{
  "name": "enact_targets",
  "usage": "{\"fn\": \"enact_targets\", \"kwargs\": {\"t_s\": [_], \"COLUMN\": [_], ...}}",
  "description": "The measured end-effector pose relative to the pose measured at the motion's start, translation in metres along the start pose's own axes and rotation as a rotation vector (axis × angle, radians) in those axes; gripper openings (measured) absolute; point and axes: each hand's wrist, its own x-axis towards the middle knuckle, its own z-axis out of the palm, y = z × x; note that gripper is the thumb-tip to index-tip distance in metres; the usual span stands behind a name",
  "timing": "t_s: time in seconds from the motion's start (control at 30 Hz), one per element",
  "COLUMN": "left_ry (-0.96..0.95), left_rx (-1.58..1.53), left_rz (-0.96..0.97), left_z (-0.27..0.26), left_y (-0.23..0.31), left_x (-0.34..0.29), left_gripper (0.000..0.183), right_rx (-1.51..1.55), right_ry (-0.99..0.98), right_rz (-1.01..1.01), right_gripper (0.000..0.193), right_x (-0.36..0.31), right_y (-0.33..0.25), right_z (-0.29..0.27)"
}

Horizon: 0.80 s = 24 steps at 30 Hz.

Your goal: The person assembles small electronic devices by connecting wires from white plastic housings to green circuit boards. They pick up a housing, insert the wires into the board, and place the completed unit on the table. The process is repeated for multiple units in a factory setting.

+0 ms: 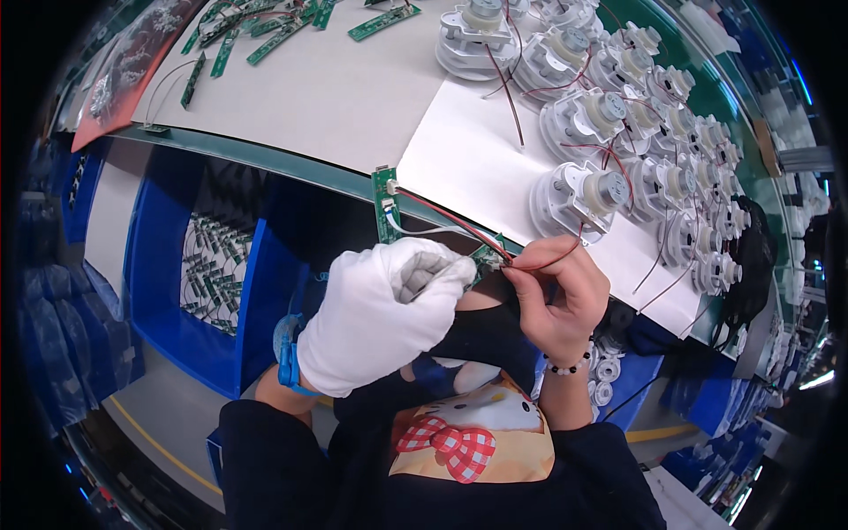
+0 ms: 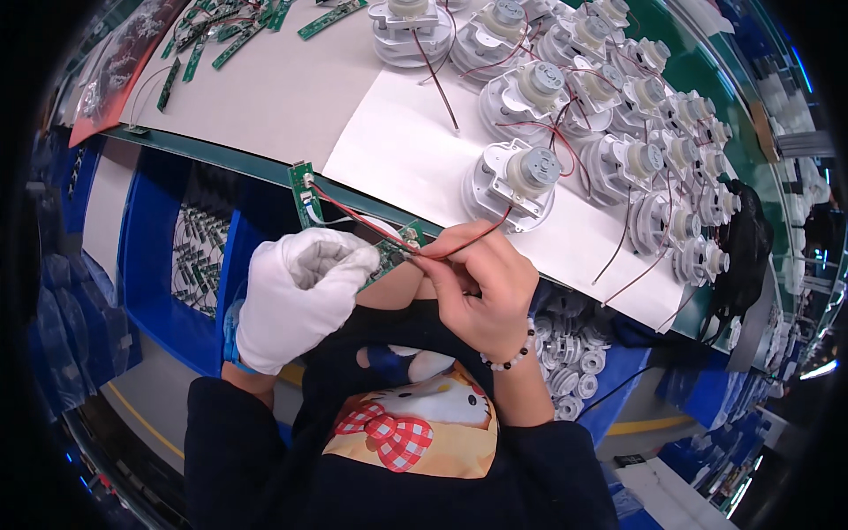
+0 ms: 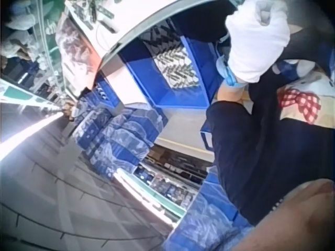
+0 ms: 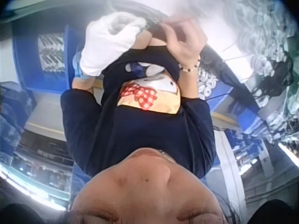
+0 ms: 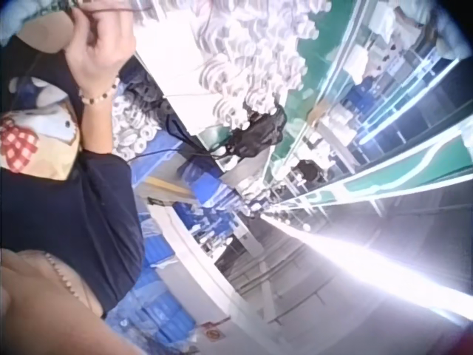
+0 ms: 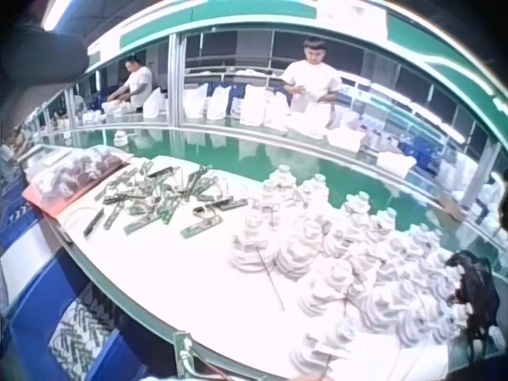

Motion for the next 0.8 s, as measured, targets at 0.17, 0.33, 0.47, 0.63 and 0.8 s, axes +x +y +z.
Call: {"fn": "enact_targets", "kwargs": {"t_s": [0.17,0.33,0.47,0.63,0.8], "left_ry": [0.060,0.171,0.151,0.151,0.097], "left_rx": [0.145,0.208,0.237,0.246,0.181], "left_rz": [0.134,0.356,0.399,0.436,0.294], "left_z": [0.003,0.014,0.013,0.014,0.016], "left_y": [-0.004,-0.014,-0.008,-0.006,-0.004], "left_x": [0.000,0.005,0.005,0.005,0.005], "left_gripper": [0.007,0.009,0.009,0.008,0.010], "right_rx": [-0.152,-0.220,-0.185,-0.186,-0.201], "right_ry": [-0.019,-0.021,-0.030,-0.026,0.058], "right_rz": [-0.108,-0.147,-0.136,-0.116,-0.161], "right_gripper": [0.015,0.017,0.015,0.014,0.016], "right_x": [0.003,0.004,0.007,0.007,0.009], "right_y": [0.000,0.001,0.002,-0.001,0.005], "right_z": [0.000,0.000,-0.006,-0.005,0.002]}}
